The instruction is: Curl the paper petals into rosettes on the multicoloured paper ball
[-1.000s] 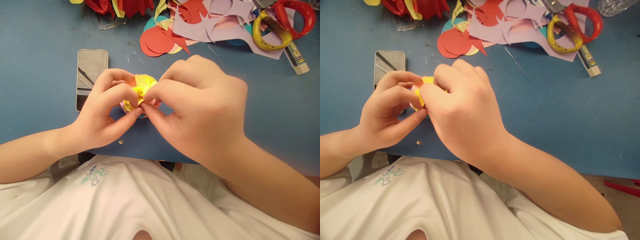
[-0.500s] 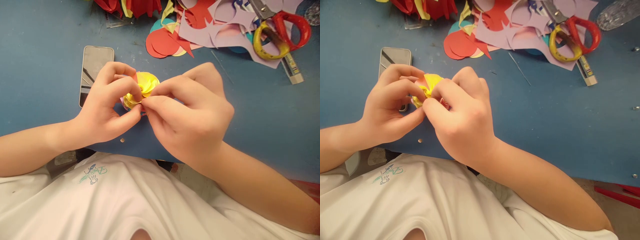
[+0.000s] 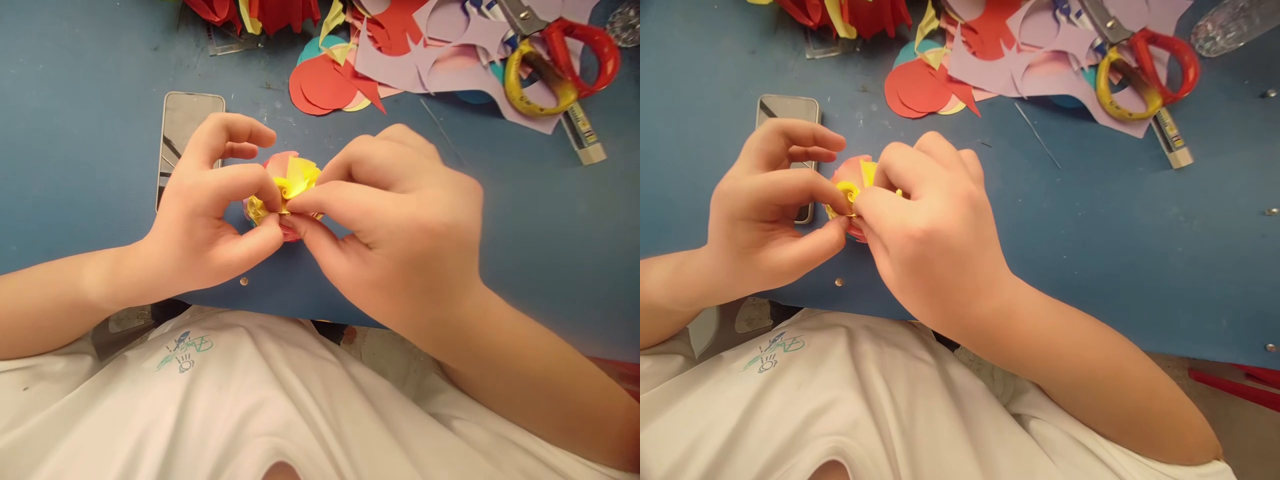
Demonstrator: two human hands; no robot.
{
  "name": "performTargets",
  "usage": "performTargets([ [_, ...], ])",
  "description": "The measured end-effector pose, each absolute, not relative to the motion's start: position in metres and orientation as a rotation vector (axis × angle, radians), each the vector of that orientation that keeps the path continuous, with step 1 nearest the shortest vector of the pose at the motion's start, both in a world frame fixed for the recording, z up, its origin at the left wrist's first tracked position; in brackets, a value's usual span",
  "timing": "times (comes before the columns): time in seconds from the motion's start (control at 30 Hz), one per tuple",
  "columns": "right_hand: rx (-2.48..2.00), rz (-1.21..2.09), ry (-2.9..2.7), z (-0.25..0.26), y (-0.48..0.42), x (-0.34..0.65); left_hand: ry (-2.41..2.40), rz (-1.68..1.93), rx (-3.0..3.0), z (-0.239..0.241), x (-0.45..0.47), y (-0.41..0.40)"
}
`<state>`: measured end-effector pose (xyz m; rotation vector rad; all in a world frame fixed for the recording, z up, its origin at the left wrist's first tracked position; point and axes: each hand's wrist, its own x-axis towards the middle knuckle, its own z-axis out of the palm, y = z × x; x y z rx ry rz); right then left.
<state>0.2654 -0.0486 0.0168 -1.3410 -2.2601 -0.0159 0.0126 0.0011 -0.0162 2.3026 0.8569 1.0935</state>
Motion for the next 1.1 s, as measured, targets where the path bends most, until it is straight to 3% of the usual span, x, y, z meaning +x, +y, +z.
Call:
performTargets([
  [0.23,-1.179,-0.05,-2.275,0.024,-0.05,0.267,0.909,1.13,2.224,-0.012,0.018,-0.004],
  [1.1,-1.28,0.053,-2.295,0.023,-0.044,0.261,0.739,1.185,2.252,-0.027,0.019,0.0],
])
